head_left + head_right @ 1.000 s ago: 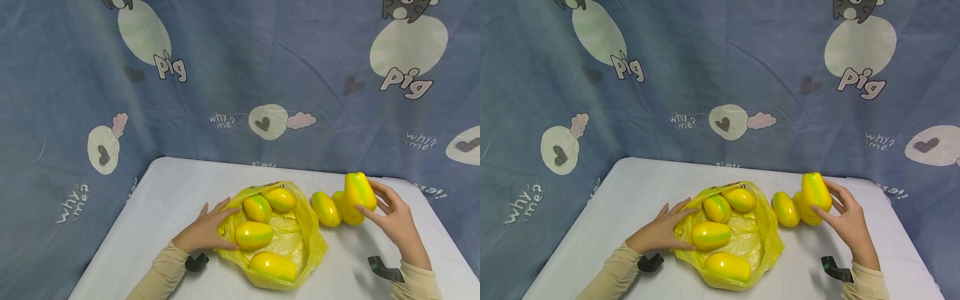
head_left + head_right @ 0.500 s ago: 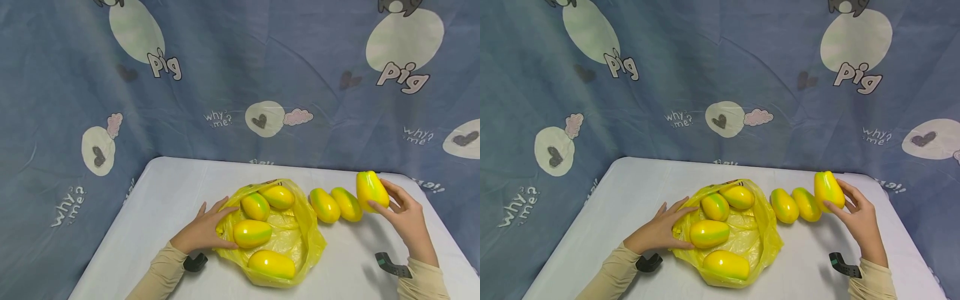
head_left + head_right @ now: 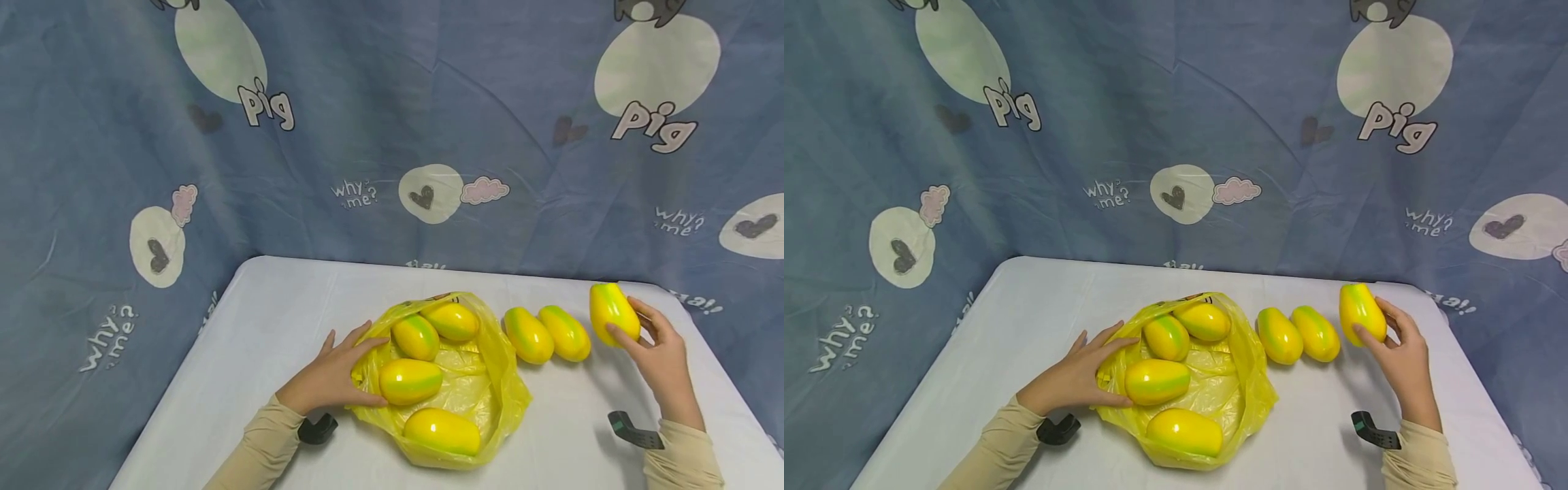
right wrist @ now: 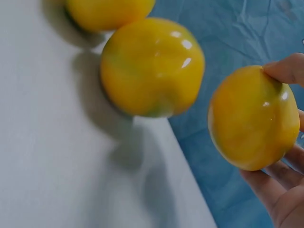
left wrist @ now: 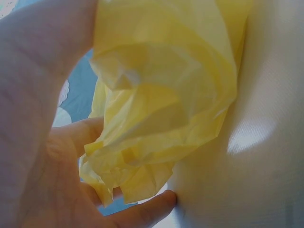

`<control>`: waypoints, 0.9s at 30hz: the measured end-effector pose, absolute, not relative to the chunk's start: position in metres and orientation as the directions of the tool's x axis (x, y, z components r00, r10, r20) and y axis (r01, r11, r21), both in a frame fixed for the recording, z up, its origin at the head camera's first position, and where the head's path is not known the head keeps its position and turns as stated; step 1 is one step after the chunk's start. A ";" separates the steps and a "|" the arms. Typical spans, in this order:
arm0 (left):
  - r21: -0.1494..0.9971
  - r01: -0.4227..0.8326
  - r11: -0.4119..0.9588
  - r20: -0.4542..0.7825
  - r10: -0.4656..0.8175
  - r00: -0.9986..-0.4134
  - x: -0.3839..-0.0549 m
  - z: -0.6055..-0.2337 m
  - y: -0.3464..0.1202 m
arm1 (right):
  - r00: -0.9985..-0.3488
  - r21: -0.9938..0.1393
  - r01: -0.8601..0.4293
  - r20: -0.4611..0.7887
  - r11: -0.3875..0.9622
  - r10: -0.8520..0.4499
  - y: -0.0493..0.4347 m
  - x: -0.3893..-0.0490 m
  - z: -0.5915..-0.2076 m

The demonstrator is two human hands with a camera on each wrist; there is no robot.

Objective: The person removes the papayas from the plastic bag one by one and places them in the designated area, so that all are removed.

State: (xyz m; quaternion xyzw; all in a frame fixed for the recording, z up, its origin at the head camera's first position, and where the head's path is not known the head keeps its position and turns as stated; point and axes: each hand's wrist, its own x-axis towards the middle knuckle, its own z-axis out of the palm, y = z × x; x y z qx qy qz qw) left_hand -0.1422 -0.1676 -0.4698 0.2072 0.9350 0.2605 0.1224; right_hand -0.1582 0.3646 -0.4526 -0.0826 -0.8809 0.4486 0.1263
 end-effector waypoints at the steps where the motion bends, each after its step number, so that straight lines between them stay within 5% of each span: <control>1: 0.538 0.324 0.778 -0.120 0.451 -0.884 -0.142 -0.470 -0.168 | -0.956 -0.803 0.044 0.139 0.594 0.259 0.365 -0.159 -0.455; 27: 0.545 0.319 0.775 -0.121 0.450 -0.885 -0.141 -0.468 -0.168 | -0.989 -0.767 0.122 -0.044 0.630 0.138 0.380 -0.166 -0.473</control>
